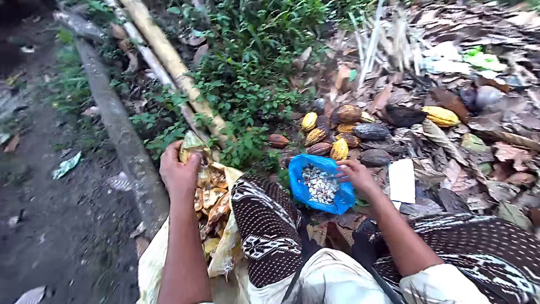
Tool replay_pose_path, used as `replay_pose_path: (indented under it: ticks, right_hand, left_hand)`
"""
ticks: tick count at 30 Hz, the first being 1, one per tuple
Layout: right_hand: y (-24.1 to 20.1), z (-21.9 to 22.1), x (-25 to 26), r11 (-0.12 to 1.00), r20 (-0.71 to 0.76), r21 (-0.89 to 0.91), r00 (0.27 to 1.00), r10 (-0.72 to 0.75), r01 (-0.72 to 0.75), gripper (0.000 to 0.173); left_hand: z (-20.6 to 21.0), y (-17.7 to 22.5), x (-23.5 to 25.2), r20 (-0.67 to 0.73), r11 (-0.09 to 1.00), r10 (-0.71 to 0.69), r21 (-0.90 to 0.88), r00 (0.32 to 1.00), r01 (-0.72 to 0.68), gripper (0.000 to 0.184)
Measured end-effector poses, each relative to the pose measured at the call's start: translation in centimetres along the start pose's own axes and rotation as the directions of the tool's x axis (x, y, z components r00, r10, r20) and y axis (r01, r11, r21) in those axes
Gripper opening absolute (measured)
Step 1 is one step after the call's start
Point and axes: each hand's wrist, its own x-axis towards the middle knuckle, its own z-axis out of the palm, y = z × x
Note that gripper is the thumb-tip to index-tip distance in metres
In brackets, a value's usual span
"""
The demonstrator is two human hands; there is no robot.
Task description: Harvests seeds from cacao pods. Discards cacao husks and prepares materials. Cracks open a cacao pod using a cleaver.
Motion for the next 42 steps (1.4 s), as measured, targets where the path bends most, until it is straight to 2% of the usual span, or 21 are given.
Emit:
replay_pose_path:
  ticks: [2,3,5,7,9,12,14,15,16,18,21,23,25,27,29,31,33,35,38,40,42]
  right_hand:
    - [0.2,0.2,0.0,0.999,-0.013,-0.036,1.0,0.015,-0.016,0.034]
    - [0.4,0.2,-0.2,0.997,-0.013,-0.067,1.0,0.024,-0.025,0.034]
    - [0.0,-0.1,-0.8,0.993,-0.025,-0.118,0.999,0.026,-0.029,0.031]
    - [-1.0,-1.6,-1.7,0.986,-0.09,-0.159,0.994,-0.066,0.051,0.028]
    - [-2.3,-4.4,-3.0,0.959,-0.235,-0.187,0.938,-0.255,0.214,0.028]
    - [-4.8,-9.4,-5.3,0.877,-0.477,-0.167,0.741,-0.472,0.451,0.024]
    - [-5.7,-12.8,-6.7,0.854,-0.551,-0.222,0.663,-0.508,0.47,0.022]
    - [-6.0,-14.3,-7.5,0.868,-0.554,-0.255,0.672,-0.492,0.426,0.022]
    - [-6.2,-15.8,-8.2,0.892,-0.544,-0.282,0.707,-0.453,0.354,0.024]
    - [-5.7,-18.6,-9.0,0.928,-0.516,-0.303,0.781,-0.352,0.218,0.033]
    - [-3.4,-22.8,-9.9,0.929,-0.452,-0.358,0.855,-0.256,0.089,0.032]
    - [-1.2,-25.3,-10.6,0.907,-0.39,-0.421,0.902,-0.186,0.005,0.028]
    - [2.9,-27.1,-10.5,0.919,-0.382,-0.384,0.921,-0.076,-0.083,0.024]
    - [9.0,-27.5,-9.9,0.935,-0.387,-0.274,0.916,0.108,-0.226,0.027]
    - [15.5,-26.3,-8.8,0.898,-0.282,-0.264,0.919,0.277,-0.351,0.032]
    - [23.1,-23.2,-7.4,0.878,-0.2,-0.277,0.917,0.344,-0.39,0.033]
    - [29.4,-19.4,-5.8,0.837,-0.204,-0.264,0.876,0.437,-0.479,0.035]
    - [32.0,-16.3,-5.4,0.783,-0.266,-0.313,0.841,0.471,-0.537,0.04]
    - [31.5,-14.0,-5.2,0.712,-0.322,-0.34,0.787,0.526,-0.615,0.047]
    - [29.6,-13.5,-5.3,0.717,-0.347,-0.38,0.808,0.475,-0.585,0.041]
    - [28.4,-12.8,-4.4,0.735,-0.376,-0.396,0.828,0.417,-0.55,0.042]
  left_hand:
    - [-1.1,-5.3,-0.5,0.145,0.972,-0.17,0.19,0.975,0.141,0.05]
    - [-1.0,-8.2,-1.2,0.252,0.942,-0.248,0.288,0.936,0.172,0.05]
    - [0.0,-14.1,-3.0,0.435,0.9,-0.359,0.397,0.826,0.182,0.059]
    - [1.0,-17.4,-4.5,0.523,0.873,-0.416,0.459,0.743,0.166,0.066]
    - [1.6,-18.3,-5.1,0.595,0.861,-0.441,0.491,0.672,0.131,0.061]
    - [2.3,-18.5,-4.1,0.682,0.846,-0.457,0.532,0.571,0.043,0.051]
    - [2.6,-18.1,-2.6,0.689,0.819,-0.493,0.573,0.531,0.017,0.049]
    - [2.8,-17.8,-1.5,0.702,0.815,-0.494,0.579,0.513,-0.006,0.048]
    - [3.2,-17.1,-0.3,0.72,0.817,-0.479,0.574,0.502,-0.044,0.046]
    - [4.3,-14.1,2.1,0.753,0.847,-0.397,0.521,0.525,-0.107,0.043]
    - [7.0,-6.2,5.6,0.789,0.896,-0.219,0.395,0.575,-0.201,0.044]
    - [9.9,-0.6,7.6,0.814,0.911,-0.083,0.295,0.575,-0.287,0.044]
    - [13.9,4.9,8.7,0.835,0.901,0.033,0.213,0.549,-0.378,0.041]
    - [18.6,10.6,8.8,0.885,0.877,0.098,0.14,0.454,-0.461,0.041]
    - [24.3,15.3,7.9,0.939,0.845,0.137,0.054,0.314,-0.531,0.04]
    - [31.1,17.7,6.4,0.974,0.823,0.137,-0.01,0.181,-0.568,0.039]
    - [38.3,18.2,4.5,0.987,0.841,0.102,-0.017,0.127,-0.54,0.044]
    - [44.7,17.5,2.1,0.98,0.911,0.058,0.026,0.19,-0.411,0.05]
    - [51.3,15.9,-1.9,0.912,0.982,-0.074,0.137,0.404,-0.13,0.058]
    - [53.8,15.1,-4.0,0.874,0.978,-0.146,0.198,0.463,-0.065,0.066]
    - [56.3,13.6,-5.4,0.853,0.969,-0.163,0.232,0.495,-0.08,0.072]
